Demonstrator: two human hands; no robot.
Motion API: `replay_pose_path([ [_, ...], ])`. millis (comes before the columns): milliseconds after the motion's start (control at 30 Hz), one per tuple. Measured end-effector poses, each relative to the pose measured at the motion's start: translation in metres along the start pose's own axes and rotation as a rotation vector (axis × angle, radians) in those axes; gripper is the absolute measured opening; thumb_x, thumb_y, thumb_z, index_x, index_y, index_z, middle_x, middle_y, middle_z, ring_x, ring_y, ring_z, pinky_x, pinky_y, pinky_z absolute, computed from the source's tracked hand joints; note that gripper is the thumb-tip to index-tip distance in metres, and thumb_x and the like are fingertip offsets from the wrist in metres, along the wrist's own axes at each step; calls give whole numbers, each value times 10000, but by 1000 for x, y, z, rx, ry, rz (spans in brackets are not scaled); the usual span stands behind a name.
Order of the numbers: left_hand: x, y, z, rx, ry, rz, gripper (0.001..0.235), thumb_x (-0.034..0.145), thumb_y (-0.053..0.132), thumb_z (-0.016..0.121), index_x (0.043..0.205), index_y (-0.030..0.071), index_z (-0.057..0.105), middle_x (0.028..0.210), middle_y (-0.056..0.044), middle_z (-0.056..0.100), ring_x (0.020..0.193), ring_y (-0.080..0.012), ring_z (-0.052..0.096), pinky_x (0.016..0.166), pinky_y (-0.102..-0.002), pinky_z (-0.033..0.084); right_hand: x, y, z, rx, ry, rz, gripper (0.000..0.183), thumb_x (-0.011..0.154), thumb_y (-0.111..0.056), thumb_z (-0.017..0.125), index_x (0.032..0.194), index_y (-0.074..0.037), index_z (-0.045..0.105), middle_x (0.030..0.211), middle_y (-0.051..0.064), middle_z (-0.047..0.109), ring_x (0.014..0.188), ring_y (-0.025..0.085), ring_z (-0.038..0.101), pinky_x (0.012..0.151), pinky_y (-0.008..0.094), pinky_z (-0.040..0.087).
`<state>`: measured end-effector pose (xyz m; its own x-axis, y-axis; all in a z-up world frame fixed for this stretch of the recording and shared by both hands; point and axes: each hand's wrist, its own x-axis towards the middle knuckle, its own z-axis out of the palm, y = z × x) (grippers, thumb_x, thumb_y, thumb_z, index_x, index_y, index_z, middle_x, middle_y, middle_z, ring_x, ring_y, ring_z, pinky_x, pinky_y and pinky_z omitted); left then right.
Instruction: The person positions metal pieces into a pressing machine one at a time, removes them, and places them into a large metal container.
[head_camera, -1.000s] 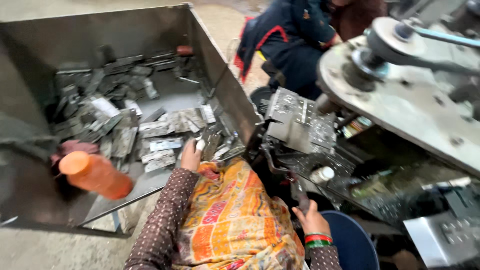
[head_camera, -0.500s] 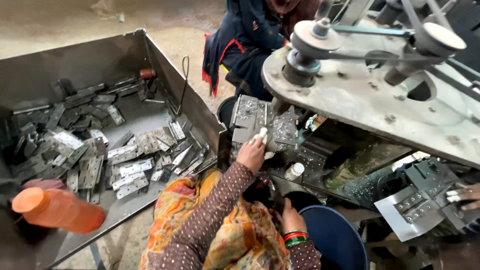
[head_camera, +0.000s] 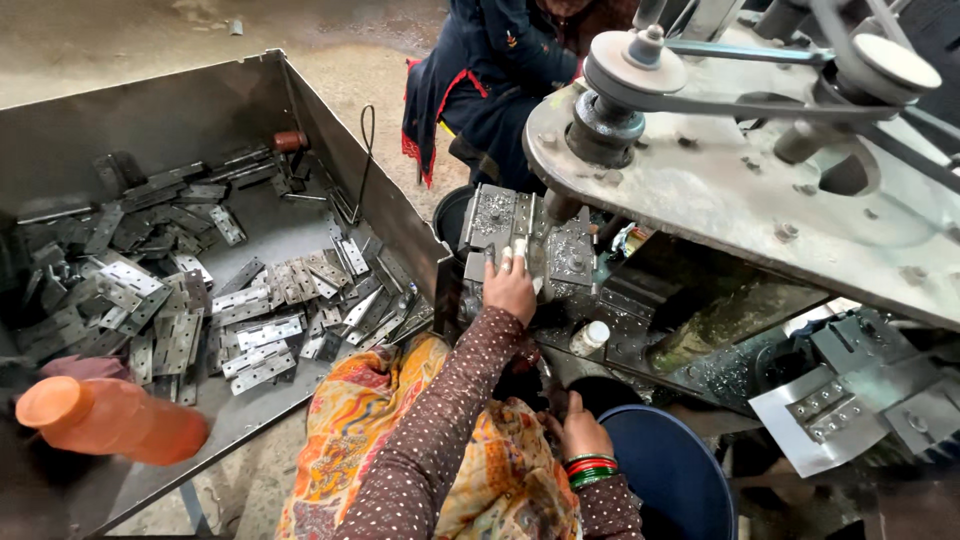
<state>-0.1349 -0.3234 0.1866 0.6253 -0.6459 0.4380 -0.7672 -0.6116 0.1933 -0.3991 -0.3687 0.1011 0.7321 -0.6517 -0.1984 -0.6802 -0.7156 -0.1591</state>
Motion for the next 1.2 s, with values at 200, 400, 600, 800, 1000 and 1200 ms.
replay_pose_path([
  [200,2,-7,1,-52,41,23,286,904,175,570,1077,32,747,1341,-141,598,1335,-313,529,1084,-576,396,8,9,39,69,-114,45,845,879,-645,641,1465,-105,361,1106,283,678,1000,456,691,841,528,575],
  [400,4,-13,-2,-88,38,44,299,870,234,595,1014,25,753,1405,-155,567,1308,-316,530,1058,-577,386,12,5,87,141,-114,13,1205,806,-692,758,1559,-74,49,1342,468,425,1137,531,571,952,490,514],
  [600,8,-13,14,-33,117,62,292,871,195,577,1032,45,767,1429,-148,560,1312,-287,532,1122,-576,362,15,14,43,43,-281,67,1082,864,-706,604,1584,-28,165,1158,333,683,1056,473,692,895,510,570],
  [800,35,-11,23,-83,-140,-17,263,883,168,558,969,48,776,1385,-136,576,1327,-292,519,1082,-551,375,10,7,22,-20,-112,11,962,880,-725,577,1493,-46,280,1170,276,683,1015,452,702,838,510,588],
  [1000,16,-17,8,-93,41,40,244,864,150,576,961,44,773,1381,-133,602,1299,-295,548,1084,-556,392,16,10,77,223,-166,-28,1224,799,-728,724,1535,-66,4,1411,417,363,1191,516,538,958,493,515],
  [1200,8,-21,4,-37,202,118,252,831,159,582,950,57,779,1336,-133,628,1246,-278,578,1148,-582,360,19,22,50,86,-288,55,1154,830,-750,630,1576,-44,105,1245,325,624,1089,463,677,894,506,570],
])
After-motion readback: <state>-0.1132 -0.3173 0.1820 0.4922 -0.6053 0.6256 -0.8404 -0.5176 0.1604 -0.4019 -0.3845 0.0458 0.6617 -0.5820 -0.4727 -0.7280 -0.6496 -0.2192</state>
